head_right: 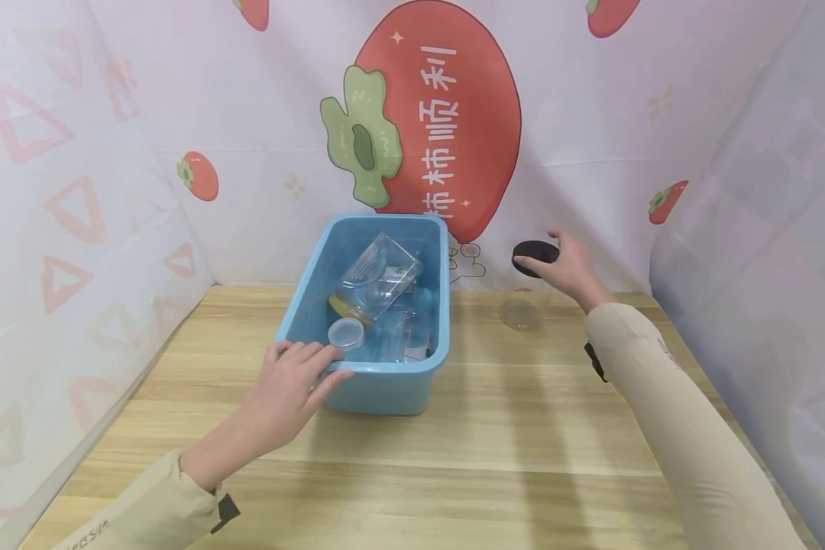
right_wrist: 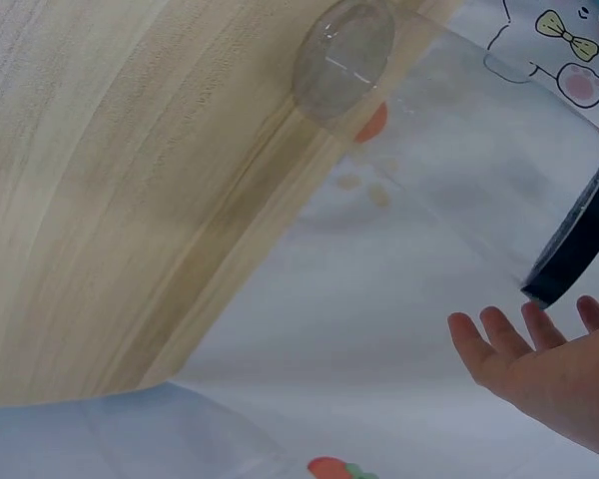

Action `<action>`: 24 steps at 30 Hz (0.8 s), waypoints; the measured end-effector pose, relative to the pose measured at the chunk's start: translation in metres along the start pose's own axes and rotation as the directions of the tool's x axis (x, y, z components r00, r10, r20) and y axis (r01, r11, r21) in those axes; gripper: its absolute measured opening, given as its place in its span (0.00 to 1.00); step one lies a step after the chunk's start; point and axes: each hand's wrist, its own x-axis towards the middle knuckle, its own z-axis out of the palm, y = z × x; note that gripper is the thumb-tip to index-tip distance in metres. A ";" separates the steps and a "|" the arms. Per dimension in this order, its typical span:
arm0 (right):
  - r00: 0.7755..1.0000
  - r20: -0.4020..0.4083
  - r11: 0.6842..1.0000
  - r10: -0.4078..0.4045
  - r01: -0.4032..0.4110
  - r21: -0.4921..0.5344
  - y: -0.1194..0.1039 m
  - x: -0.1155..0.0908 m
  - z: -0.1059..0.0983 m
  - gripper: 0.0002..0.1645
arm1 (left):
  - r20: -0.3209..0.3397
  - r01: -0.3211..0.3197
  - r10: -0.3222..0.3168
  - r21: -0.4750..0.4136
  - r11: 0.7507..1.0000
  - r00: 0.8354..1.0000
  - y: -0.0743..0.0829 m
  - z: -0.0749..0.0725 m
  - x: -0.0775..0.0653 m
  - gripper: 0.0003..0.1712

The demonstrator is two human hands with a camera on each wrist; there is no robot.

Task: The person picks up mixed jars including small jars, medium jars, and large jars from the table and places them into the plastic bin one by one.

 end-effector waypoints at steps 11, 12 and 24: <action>1.000 -0.011 0.999 0.027 -0.026 0.023 0.013 0.002 0.010 0.64 | -0.014 0.004 -0.004 0.000 1.000 1.000 -0.001 0.001 -0.001 0.15; 1.000 -0.015 0.999 0.027 -0.027 0.027 0.014 0.002 0.011 0.64 | -0.014 0.004 -0.004 -0.001 1.000 1.000 -0.001 0.001 -0.001 0.15; 0.998 -0.040 0.994 0.052 -0.048 0.098 0.022 0.003 0.020 0.65 | -0.027 -0.001 0.001 -0.004 1.000 1.000 -0.002 0.003 -0.001 0.15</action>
